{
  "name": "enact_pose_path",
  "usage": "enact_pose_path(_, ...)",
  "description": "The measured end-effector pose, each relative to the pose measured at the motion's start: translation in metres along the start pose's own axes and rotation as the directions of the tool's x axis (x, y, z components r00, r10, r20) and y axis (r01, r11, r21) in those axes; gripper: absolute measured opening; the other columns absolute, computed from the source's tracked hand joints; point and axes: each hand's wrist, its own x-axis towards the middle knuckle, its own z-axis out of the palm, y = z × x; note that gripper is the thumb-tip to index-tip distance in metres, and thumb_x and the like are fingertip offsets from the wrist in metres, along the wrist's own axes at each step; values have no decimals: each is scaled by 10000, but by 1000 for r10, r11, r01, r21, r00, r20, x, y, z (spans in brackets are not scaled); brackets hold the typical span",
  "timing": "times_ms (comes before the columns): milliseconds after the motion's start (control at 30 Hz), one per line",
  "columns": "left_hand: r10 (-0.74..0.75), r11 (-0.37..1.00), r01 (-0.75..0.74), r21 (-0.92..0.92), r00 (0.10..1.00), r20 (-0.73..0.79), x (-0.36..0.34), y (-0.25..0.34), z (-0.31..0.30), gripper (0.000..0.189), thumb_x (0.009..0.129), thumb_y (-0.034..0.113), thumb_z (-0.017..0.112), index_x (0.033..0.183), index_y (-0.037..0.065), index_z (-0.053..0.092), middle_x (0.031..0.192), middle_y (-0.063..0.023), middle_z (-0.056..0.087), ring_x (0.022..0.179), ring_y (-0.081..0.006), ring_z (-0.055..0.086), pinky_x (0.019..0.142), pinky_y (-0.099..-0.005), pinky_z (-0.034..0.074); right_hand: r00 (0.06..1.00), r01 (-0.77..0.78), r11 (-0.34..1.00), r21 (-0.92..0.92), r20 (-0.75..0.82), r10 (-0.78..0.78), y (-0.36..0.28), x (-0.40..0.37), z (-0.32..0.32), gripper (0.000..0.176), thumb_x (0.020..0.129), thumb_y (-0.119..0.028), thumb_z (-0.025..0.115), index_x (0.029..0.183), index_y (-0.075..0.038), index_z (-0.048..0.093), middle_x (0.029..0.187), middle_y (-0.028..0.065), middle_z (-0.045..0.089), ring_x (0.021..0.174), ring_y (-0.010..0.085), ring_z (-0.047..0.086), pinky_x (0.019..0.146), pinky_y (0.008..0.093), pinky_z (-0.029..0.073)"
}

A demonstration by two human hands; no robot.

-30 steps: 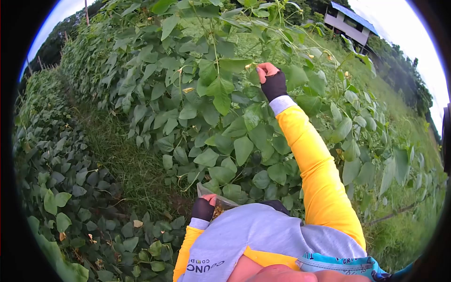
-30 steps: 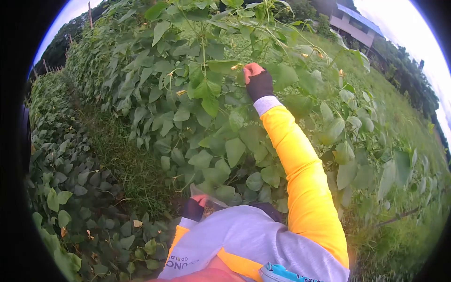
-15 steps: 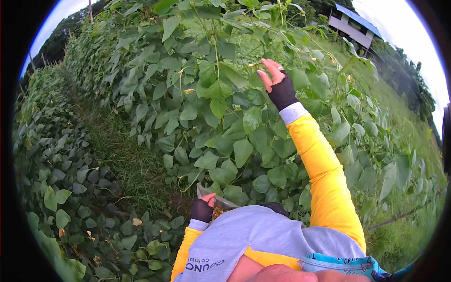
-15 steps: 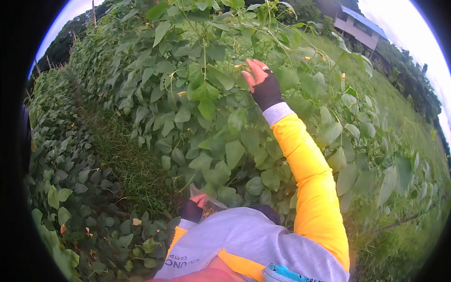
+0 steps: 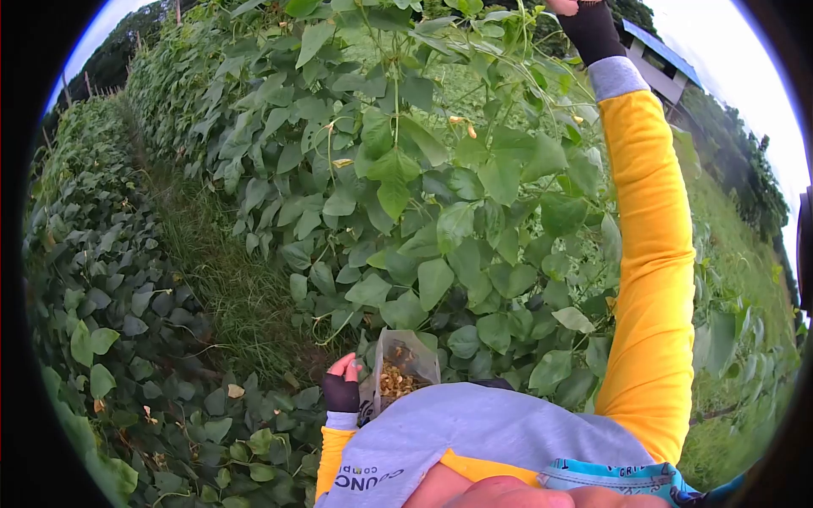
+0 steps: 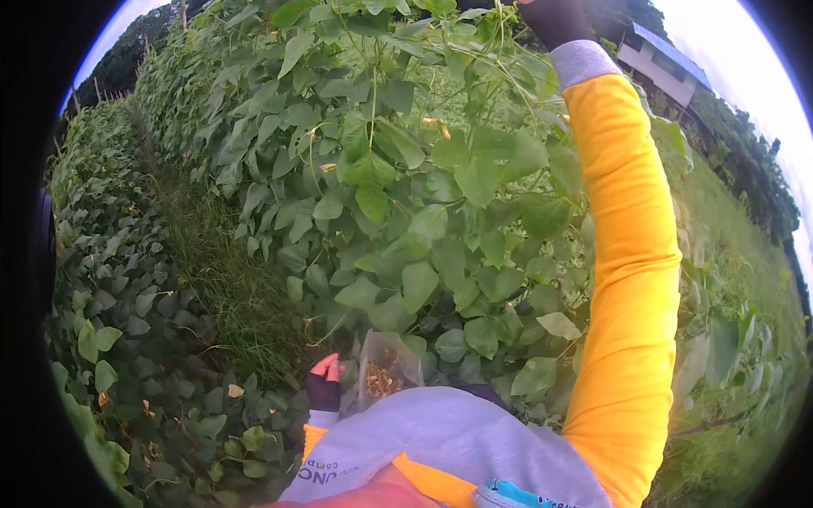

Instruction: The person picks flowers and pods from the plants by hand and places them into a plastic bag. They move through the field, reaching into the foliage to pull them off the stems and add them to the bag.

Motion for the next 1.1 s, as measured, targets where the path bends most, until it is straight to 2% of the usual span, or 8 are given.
enact_pose_path(333,-166,986,164,-35,983,-73,22,-35,-32,230,938,108,581,1102,-32,660,844,-77,697,760,-122,639,705,-270,501,984,96,817,-569,178,9,98,101,51,272,830,-332,661,785,-64,673,680,113,643,578,250,617,580,343,501)
enact_pose_path(367,-129,992,127,-26,989,-74,34,-44,-37,229,937,106,578,1102,-29,662,842,-72,697,752,-112,632,690,-263,496,890,452,453,-768,361,-277,134,112,55,347,828,-361,705,959,-42,667,717,113,669,581,228,645,541,331,508)
enact_pose_path(467,-111,992,106,-69,991,-76,74,-73,-50,225,934,97,579,1103,-25,663,839,-69,696,750,-108,631,684,-260,494,888,-445,879,-169,39,457,81,101,78,503,816,-314,750,1169,2,579,787,132,693,599,205,664,513,321,507)
enact_pose_path(700,-139,986,136,-95,990,-35,172,-74,-96,230,932,75,567,1120,-26,653,894,-87,694,772,-124,649,718,-266,512,977,-113,779,-616,-213,-27,40,105,81,292,740,-303,708,793,-21,649,816,194,672,806,365,656,708,437,518)
enact_pose_path(800,-90,994,91,-61,996,23,207,-67,-111,233,932,75,568,1122,-32,651,905,-91,692,780,-127,652,729,-265,514,971,-136,782,-608,-240,-17,43,110,71,285,748,-276,716,831,-12,651,794,174,675,766,335,671,692,413,530)
enact_pose_path(833,-84,990,88,-109,996,36,218,-69,-113,233,934,82,572,1119,-34,652,894,-87,694,783,-129,653,735,-268,515,886,-449,884,-134,-200,419,47,112,70,298,764,-256,719,914,-5,667,765,153,676,699,275,675,662,370,542)
enact_pose_path(967,-71,996,79,-52,987,144,252,-67,-119,233,935,96,584,1123,-23,656,881,-86,703,784,-129,654,733,-264,512,981,-188,833,-520,-149,128,69,103,69,357,786,-282,727,990,-1,645,726,138,659,637,201,654,608,337,536)
enact_pose_path(1100,-34,998,46,-49,976,216,276,-64,-118,231,932,88,586,1121,-25,658,895,-91,704,793,-131,656,735,-265,511,966,-249,848,-469,-187,180,47,89,79,489,769,-309,741,1119,3,603,816,162,679,755,251,670,693,365,531)
